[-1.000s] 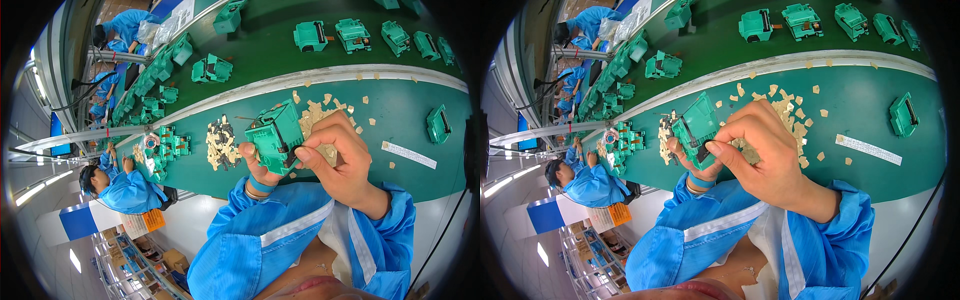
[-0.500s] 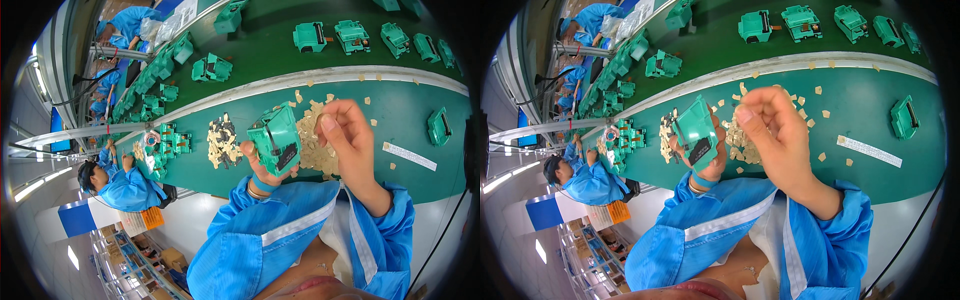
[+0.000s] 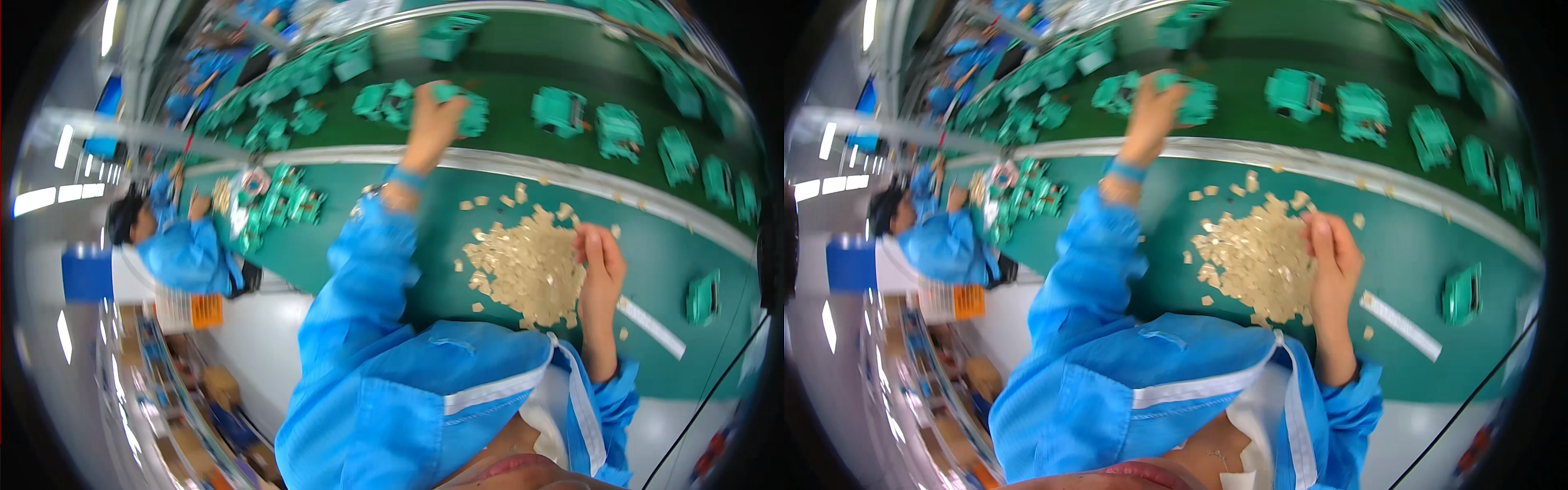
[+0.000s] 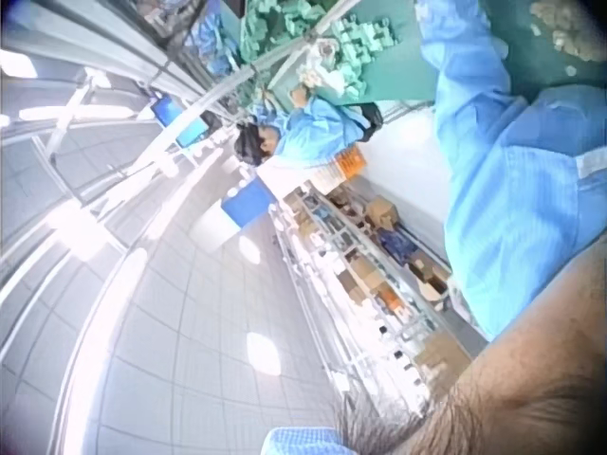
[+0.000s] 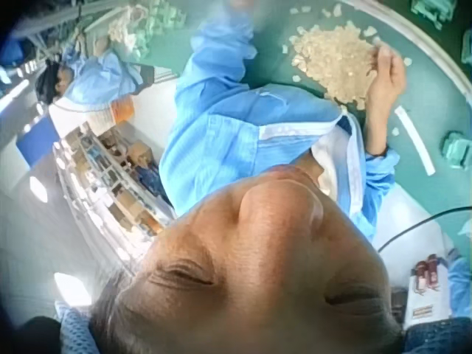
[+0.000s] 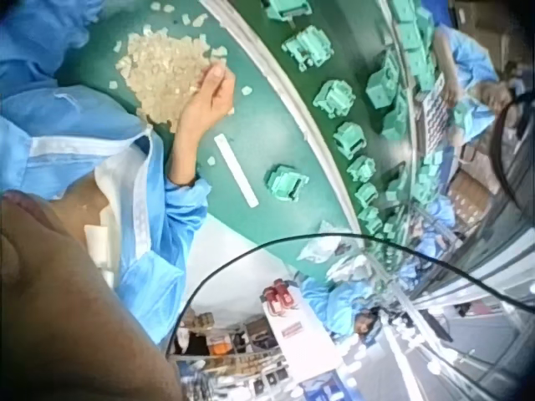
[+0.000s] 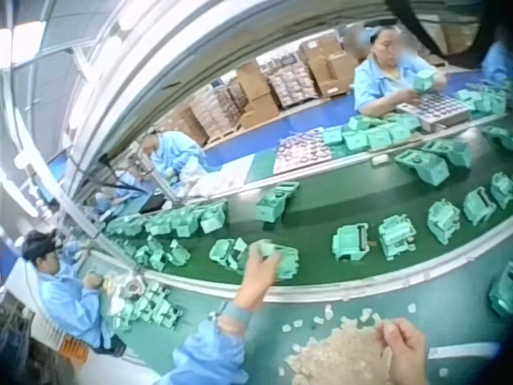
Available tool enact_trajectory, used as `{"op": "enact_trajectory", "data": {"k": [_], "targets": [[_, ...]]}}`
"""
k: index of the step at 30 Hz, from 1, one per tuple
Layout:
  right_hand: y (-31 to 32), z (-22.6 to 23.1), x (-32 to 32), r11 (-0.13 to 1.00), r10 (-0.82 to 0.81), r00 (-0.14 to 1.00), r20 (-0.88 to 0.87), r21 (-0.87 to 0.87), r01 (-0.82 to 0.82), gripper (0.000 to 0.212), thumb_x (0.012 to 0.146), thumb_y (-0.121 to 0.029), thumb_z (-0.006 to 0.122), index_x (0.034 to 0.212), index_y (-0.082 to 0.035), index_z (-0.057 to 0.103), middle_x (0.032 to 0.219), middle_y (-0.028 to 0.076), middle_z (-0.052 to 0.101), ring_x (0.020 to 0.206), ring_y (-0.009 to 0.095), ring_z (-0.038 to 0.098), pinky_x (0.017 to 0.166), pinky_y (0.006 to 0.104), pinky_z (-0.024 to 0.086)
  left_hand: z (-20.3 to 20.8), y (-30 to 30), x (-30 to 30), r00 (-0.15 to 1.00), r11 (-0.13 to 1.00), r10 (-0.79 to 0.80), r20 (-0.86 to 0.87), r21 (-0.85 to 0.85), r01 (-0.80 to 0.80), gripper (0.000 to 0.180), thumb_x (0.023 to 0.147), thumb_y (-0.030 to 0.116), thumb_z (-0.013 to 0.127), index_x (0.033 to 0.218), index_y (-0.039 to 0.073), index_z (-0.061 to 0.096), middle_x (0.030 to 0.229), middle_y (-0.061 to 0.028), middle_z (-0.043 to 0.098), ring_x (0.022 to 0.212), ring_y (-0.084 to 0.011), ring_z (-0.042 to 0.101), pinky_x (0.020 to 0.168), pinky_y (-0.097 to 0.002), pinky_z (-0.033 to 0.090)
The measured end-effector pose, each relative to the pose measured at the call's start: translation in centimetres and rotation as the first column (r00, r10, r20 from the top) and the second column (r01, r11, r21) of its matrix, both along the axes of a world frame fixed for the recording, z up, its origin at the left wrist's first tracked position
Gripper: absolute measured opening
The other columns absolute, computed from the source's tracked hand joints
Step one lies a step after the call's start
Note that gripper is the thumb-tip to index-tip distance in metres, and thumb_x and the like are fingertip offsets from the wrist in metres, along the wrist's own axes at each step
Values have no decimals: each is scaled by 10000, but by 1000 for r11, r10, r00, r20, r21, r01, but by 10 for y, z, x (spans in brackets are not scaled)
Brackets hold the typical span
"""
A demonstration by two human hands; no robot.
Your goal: The person applies small adhesive pads to green plastic housings by hand.
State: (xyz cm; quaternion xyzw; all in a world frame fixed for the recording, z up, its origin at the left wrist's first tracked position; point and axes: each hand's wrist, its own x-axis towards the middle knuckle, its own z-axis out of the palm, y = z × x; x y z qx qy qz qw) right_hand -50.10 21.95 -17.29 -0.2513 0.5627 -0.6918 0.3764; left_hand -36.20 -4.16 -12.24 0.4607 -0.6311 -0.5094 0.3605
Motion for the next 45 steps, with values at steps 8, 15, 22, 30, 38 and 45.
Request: {"op": "enact_trajectory", "data": {"k": [8, 15, 22, 30, 38, 45], "targets": [[7, -9, 5, 998, -49, 985, -167, 18, 53, 201, 930, -177, 512, 922, -3, 611, 788, 8, 553, 688, 65, 444, 633, 192, 355, -27, -23, -30, 821, 767, 397, 409, -640, -52, 808, 690, 493, 721, 1193, -67, 427, 997, -212, 580, 915, -318, 582, 766, -389, 477], [9, 10, 9, 999, -4, 984, -176, -40, -3, 147, 916, -127, 534, 893, 6, 594, 806, 27, 556, 733, 81, 496, 669, 198, 388, 53, 85, 152, 662, 767, 485, 572, -641, -8, 163, 786, 164, 669, 696, 53, 589, 658, -79, 525, 659, -275, 490, 622, -368, 434], [12, 15, 16, 992, 125, 965, -231, -5, -130, 107, 897, -77, 552, 889, 23, 589, 795, 34, 554, 740, 89, 507, 677, 200, 396, -21, 115, 186, 605, 816, 270, 749, -512, 269, 136, 734, 146, 687, 808, 61, 611, 858, -56, 540, 906, -263, 478, 755, -339, 427], [14, 13, 18, 992, 111, 965, -238, -26, -121, 96, 890, -66, 558, 883, 24, 592, 793, 35, 556, 733, 90, 509, 672, 202, 397, -12, 105, 190, 716, 906, 157, 681, -388, 171, 89, 761, 76, 659, 833, 43, 619, 777, -79, 561, 744, -230, 538, 649, -323, 453], [9, 33, 34, 952, 306, 921, -242, 70, -298, 144, 836, -80, 624, 945, 13, 606, 850, 50, 590, 772, 116, 547, 701, 221, 433, 4, 115, 168, 816, 939, 129, 563, -334, 82, 132, 816, 36, 608, 946, 27, 629, 779, -89, 612, 680, -167, 579, 612, -277, 464], [-40, 45, 76, 878, 460, 853, -246, -14, -478, 242, 786, -94, 673, 1004, -4, 614, 913, 86, 610, 808, 150, 584, 651, 258, 474, 35, 147, 116, 859, 918, -107, 500, -282, 279, 160, 844, 17, 584, 1003, 29, 592, 757, -54, 582, 735, -142, 570, 654, -251, 465]]}}
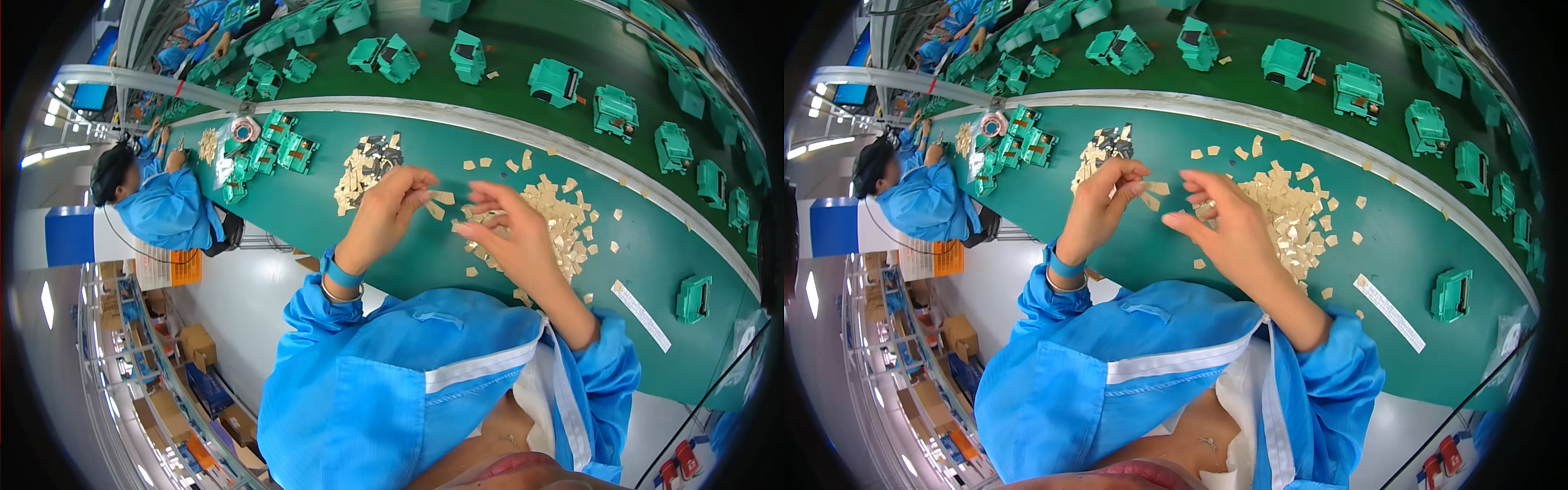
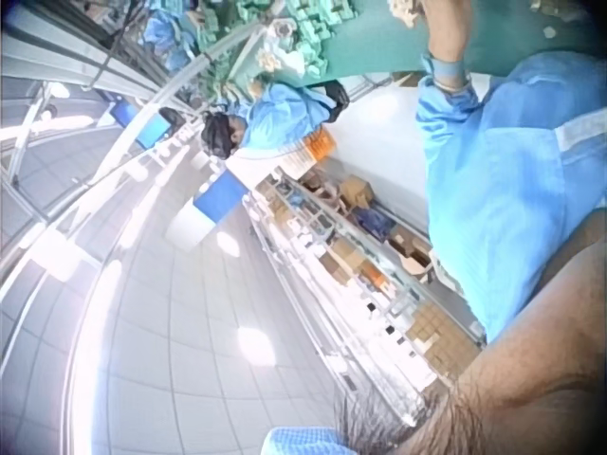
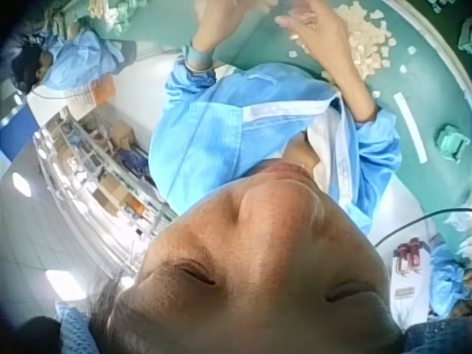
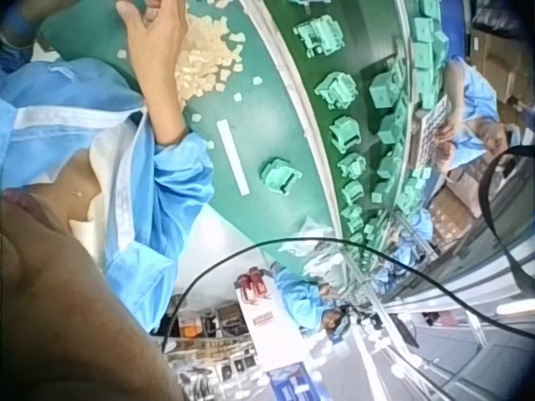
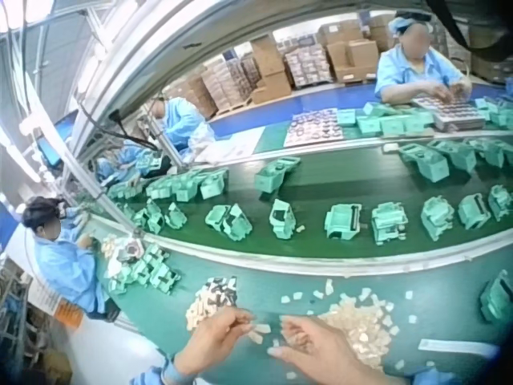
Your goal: The person applies small adhesive pads to green plastic housings by hand.
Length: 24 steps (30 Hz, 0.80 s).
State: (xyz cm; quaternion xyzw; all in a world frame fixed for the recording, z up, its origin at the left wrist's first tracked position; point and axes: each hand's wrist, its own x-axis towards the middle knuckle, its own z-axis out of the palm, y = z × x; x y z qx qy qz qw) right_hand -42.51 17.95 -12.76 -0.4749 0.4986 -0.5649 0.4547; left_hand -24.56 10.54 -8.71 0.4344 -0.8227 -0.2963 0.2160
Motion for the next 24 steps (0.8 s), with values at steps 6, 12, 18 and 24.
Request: {"op": "enact_trajectory", "data": {"k": [6, 12, 18, 24], "targets": [[-24, -24, 1, 952, 184, 971, 154, 219, -215, 142, 794, -79, 656, 898, 14, 629, 728, 53, 635, 632, 100, 587, 565, 244, 478, -3, -6, 6, 991, 991, -86, 105, -91, 96, 219, 804, 29, 621, 1021, 27, 596, 868, -78, 597, 801, -198, 587, 709, -288, 471], [-11, -15, -13, 913, 100, 898, 428, 320, -254, 125, 804, -57, 639, 890, 34, 631, 731, 53, 638, 612, 82, 574, 554, 216, 473, -2, -4, -1, 909, 745, -9, 416, -603, 284, 315, 702, 95, 684, 1009, 53, 630, 1028, -66, 603, 966, -261, 564, 817, -398, 447], [9, 0, -25, 903, 81, 839, 539, 317, -291, 142, 798, -62, 659, 899, 32, 625, 744, 48, 632, 619, 80, 567, 575, 205, 469, -1, 12, -25, 916, 639, -287, 281, -656, 402, 346, 624, 89, 696, 962, 45, 637, 926, -52, 596, 894, -238, 566, 752, -385, 451], [28, -1, -31, 997, -81, 993, 87, 11, 80, 115, 786, -34, 663, 887, 2, 622, 780, 39, 622, 660, 97, 572, 597, 220, 460, -4, 26, -52, 920, 804, -391, 1, -487, 342, 226, 668, -7, 686, 887, 15, 634, 800, -72, 601, 763, -237, 565, 653, -338, 457]]}}
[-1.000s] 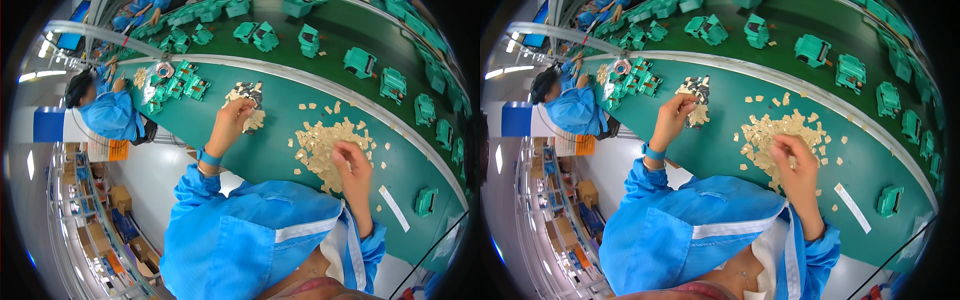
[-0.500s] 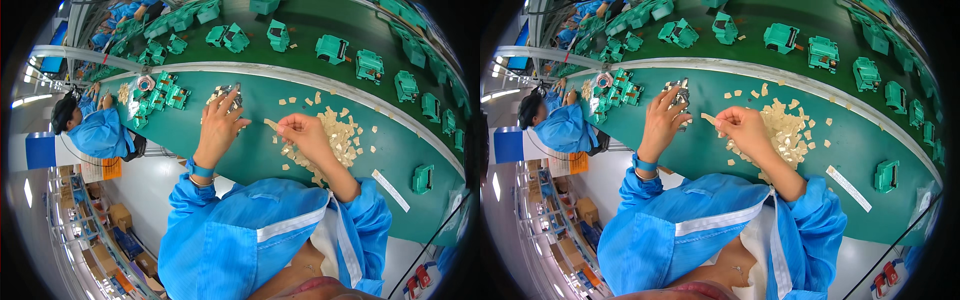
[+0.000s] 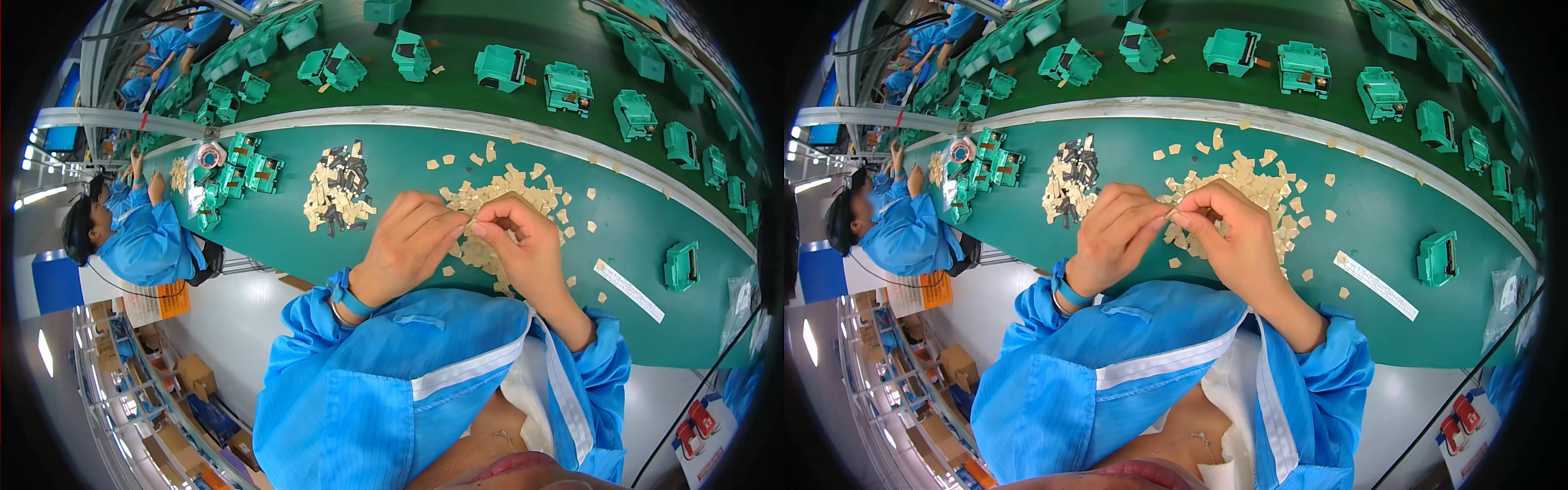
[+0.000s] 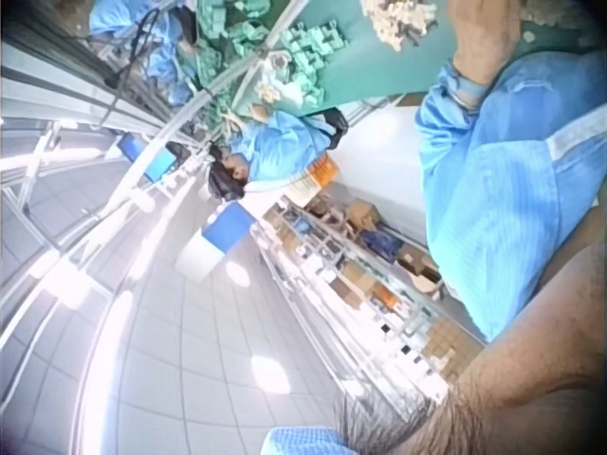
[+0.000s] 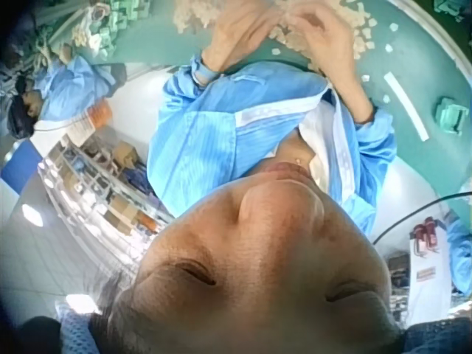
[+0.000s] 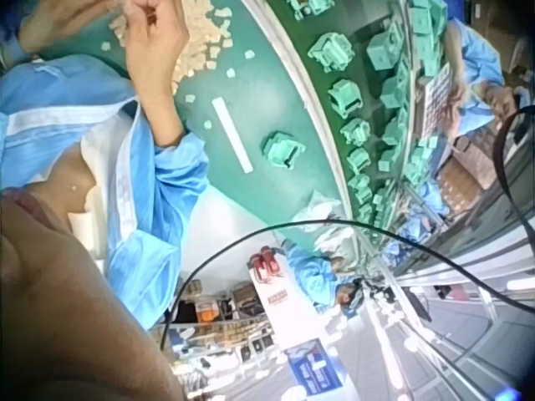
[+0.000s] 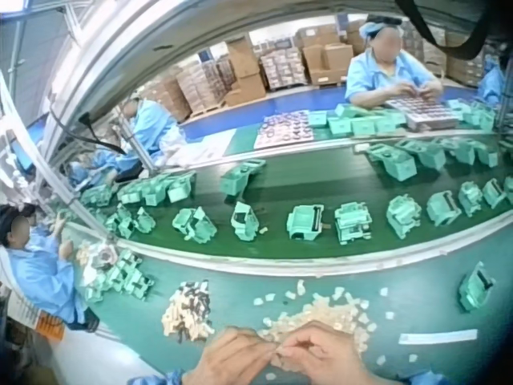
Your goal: The person applies small adhesive pads to green plastic housings by hand.
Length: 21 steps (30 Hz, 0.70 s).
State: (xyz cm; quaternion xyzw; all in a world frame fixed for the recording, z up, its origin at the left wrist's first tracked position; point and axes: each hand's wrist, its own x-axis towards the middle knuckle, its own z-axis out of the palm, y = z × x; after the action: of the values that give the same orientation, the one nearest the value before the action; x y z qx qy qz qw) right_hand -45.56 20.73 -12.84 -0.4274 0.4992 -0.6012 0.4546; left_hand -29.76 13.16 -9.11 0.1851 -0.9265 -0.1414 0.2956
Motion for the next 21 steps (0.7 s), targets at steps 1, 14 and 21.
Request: {"op": "enact_trajectory", "data": {"k": [1, 14, 21], "targets": [[2, 0, -1, 983, -117, 973, -199, -165, 84, 112, 781, -17, 656, 886, -2, 620, 790, 47, 619, 673, 107, 576, 604, 226, 459, 0, 2, -2, 999, 996, 0, -32, 91, 3, 181, 691, -37, 684, 861, 5, 642, 777, -86, 608, 747, -238, 571, 624, -308, 464], [16, -3, -31, 735, -380, 764, -522, -672, -93, 105, 694, -22, 680, 796, -39, 662, 726, 52, 549, 625, 179, 546, 517, 279, 448, 6, 6, -11, 997, 974, 75, -14, 214, -70, 176, 699, -34, 688, 867, 9, 657, 748, -73, 618, 686, -212, 573, 589, -290, 458], [10, 2, -26, 798, -460, 745, -483, -593, 108, 237, 644, -104, 723, 871, -56, 672, 793, 63, 553, 652, 183, 530, 532, 280, 421, 10, 11, -17, 998, 993, 45, -35, 111, -41, 213, 678, -51, 692, 882, 8, 672, 750, -78, 627, 652, -201, 565, 548, -278, 451]]}}
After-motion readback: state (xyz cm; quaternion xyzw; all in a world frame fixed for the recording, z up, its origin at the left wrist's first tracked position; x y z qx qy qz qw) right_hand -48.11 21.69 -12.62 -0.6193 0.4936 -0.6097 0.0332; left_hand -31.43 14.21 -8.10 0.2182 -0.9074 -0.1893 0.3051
